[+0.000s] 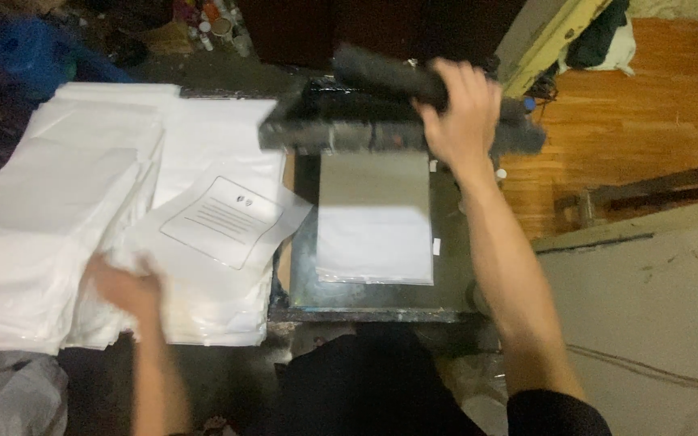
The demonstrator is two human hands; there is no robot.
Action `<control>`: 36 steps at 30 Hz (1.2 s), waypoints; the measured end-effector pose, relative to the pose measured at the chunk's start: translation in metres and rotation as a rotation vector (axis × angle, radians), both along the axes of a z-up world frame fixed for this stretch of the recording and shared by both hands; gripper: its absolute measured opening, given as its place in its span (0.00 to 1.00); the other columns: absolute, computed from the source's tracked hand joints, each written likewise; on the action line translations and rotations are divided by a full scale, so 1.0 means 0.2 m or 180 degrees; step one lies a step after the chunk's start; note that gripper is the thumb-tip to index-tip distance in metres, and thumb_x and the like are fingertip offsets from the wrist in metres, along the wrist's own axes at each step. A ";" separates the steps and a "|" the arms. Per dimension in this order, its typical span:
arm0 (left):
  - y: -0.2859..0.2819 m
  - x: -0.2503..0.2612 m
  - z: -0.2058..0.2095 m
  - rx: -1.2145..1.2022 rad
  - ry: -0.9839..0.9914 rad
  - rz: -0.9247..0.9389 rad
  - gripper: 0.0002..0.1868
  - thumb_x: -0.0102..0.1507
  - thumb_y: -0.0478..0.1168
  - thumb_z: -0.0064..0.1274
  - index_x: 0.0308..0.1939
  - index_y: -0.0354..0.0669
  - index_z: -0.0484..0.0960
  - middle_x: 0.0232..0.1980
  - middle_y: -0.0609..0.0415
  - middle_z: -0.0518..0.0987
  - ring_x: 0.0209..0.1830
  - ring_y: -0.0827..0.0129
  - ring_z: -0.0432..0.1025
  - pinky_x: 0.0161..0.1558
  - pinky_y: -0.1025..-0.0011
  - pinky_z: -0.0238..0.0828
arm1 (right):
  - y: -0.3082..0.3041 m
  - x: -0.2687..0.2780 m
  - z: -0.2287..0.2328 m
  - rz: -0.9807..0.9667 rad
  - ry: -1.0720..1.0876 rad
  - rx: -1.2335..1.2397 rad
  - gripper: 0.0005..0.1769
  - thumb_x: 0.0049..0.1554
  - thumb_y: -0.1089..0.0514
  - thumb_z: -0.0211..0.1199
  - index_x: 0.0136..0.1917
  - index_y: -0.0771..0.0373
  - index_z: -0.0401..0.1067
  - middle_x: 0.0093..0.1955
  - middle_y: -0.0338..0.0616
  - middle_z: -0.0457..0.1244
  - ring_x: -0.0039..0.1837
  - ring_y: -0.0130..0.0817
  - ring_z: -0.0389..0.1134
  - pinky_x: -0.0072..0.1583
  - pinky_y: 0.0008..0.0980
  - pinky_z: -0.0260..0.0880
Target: The person performs screen printing by placing white plastic bags under a screen frame, applying ink with a squeegee, and stacking the printed bags. The process is repeated multiple times in a workshop setting.
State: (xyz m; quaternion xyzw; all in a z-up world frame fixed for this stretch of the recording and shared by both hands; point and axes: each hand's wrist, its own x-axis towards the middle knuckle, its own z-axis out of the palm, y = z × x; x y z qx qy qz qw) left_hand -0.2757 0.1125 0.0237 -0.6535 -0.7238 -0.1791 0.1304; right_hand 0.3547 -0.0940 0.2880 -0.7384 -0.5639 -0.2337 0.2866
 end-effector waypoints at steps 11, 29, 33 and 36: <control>-0.85 1.10 -0.23 -0.3348 -0.4564 -0.1324 0.56 0.53 0.38 0.81 0.77 0.20 0.64 0.72 0.21 0.74 0.73 0.32 0.71 0.73 0.40 0.71 | -0.63 -0.43 -1.37 -0.0214 0.0092 -0.1364 0.22 0.62 0.44 0.55 0.69 0.43 0.73 0.61 0.40 0.66 0.63 0.40 0.68 0.70 0.58 0.54; -0.86 1.08 -0.46 -0.3197 -0.3698 -0.1413 0.50 0.46 0.41 0.85 0.71 0.42 0.79 0.62 0.52 0.88 0.58 0.66 0.81 0.62 0.67 0.78 | 0.84 0.34 -1.41 -0.0447 0.0487 -0.3921 0.50 0.52 0.38 0.80 0.80 0.48 0.60 0.81 0.43 0.60 0.80 0.49 0.61 0.73 0.75 0.61; -0.83 1.09 -0.33 -0.3765 -0.3395 -0.1088 0.55 0.52 0.51 0.81 0.77 0.36 0.68 0.32 0.55 0.90 0.29 0.79 0.78 0.33 0.69 0.79 | 0.27 -0.22 -1.23 -0.0447 0.0777 -0.4052 0.47 0.56 0.47 0.78 0.82 0.51 0.58 0.80 0.48 0.59 0.81 0.52 0.59 0.79 0.76 0.54; -0.81 1.08 -0.29 -0.2861 -0.4476 -0.2177 0.59 0.61 0.31 0.71 0.89 0.61 0.53 0.83 0.51 0.63 0.81 0.49 0.59 0.69 0.46 0.76 | -0.07 -0.50 -1.23 -0.0570 0.0732 -0.4656 0.47 0.58 0.40 0.75 0.84 0.41 0.56 0.77 0.32 0.62 0.81 0.33 0.60 0.79 0.63 0.56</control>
